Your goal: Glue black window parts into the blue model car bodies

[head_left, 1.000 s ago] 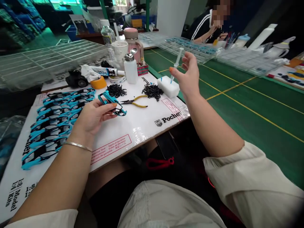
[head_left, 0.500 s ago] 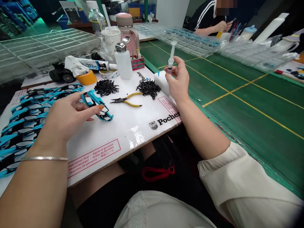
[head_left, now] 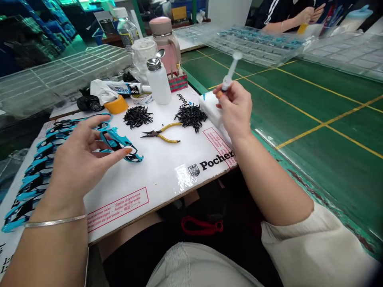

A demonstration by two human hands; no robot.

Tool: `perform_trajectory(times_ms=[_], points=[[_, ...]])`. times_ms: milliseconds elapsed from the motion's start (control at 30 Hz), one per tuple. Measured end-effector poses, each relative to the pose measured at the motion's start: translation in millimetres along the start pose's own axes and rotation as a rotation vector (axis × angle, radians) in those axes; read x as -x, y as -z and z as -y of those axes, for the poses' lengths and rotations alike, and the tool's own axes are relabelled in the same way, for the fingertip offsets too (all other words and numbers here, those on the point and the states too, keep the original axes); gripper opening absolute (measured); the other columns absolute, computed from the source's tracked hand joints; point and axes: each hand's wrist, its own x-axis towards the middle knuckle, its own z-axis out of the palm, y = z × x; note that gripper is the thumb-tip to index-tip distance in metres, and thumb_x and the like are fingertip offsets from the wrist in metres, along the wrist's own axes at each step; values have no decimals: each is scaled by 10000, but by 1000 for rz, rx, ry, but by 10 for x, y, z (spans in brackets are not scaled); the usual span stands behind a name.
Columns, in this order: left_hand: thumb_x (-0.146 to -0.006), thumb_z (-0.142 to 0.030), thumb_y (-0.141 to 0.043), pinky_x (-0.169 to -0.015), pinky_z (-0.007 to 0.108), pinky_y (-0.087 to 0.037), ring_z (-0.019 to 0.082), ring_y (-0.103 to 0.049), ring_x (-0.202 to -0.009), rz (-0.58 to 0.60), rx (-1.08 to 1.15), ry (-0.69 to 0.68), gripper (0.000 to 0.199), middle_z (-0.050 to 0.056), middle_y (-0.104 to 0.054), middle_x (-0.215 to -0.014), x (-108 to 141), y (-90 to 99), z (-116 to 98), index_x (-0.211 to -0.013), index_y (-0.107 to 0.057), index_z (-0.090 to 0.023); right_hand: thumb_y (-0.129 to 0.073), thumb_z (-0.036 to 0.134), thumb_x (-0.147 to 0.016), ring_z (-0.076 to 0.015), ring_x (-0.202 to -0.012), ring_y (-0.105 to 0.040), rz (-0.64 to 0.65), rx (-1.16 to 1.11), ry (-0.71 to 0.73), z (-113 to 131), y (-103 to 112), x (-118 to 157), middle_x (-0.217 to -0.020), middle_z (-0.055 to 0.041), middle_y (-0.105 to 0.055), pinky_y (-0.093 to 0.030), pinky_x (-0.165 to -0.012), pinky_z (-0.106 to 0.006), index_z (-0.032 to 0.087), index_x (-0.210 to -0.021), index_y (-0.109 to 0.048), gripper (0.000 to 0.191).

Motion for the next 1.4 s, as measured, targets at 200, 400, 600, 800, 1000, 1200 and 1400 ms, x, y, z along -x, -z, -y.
perform_trajectory(times_ms=[200, 400, 600, 800, 1000, 1200, 1400], points=[[-662, -521, -813, -632, 269, -431, 179, -611, -621, 70, -366, -166, 554, -51, -652, -672, 73, 121, -15, -1159, -662, -330, -338, 308, -1000, -208, -972, -646, -308, -131, 64, 398, 180, 68, -1083, -95, -625, -575, -816, -411, 232, -1061, -501, 190], [-691, -389, -814, -734, 340, -479, 261, -645, -862, 322, -615, -336, 551, 59, -624, -1137, 126, 276, -63, -1191, -607, -286, -561, 249, -908, -229, -871, -695, -115, -565, 155, 1145, 235, -100, -878, -49, -644, -572, -831, -430, 219, -1157, -517, 254], [-772, -331, -747, -621, 311, -409, 226, -626, -782, 507, -788, -250, 282, 64, -637, -1067, 138, 437, -176, -995, -620, -215, -597, 201, -824, -216, -808, -692, 471, -966, -54, 1821, -349, -400, -831, -34, -672, -583, -715, -361, 225, -1170, -511, 357], [-781, -621, -644, -626, 286, -421, 222, -628, -802, 448, -422, 14, 445, 35, -679, -877, -9, 428, -190, -949, -641, -209, -539, 69, -669, -93, -630, -525, 477, -1311, -212, 1959, -781, -194, -930, -32, -645, -363, -504, -209, 191, -825, -515, 200], [-819, -682, -529, -493, 280, -474, 169, -606, -537, 824, 142, 365, 517, 39, -659, -755, -223, 36, -92, -866, -569, -168, -551, 620, -836, -119, -549, -397, 368, -1373, -222, 1780, -506, -231, -684, -34, -510, -269, -474, -256, 184, -579, -404, 526], [-792, -575, -651, -606, 291, -529, 179, -653, -641, 900, 306, 422, 486, 13, -617, -778, -129, -8, -28, -1065, -590, -178, -475, 581, -845, -116, -461, -340, 457, -1369, -221, 1792, -410, -213, -499, -14, -376, -244, -456, -281, 187, -498, -367, 536], [-882, -422, -598, -811, 317, -523, 182, -703, -805, 981, 285, 377, 675, 46, -668, -1033, -85, 224, -62, -1482, -342, -250, -573, 562, -828, -80, -435, -317, 547, -1435, -242, 1909, -364, -106, -479, 33, -302, -267, -445, -261, 173, -552, -340, 531]])
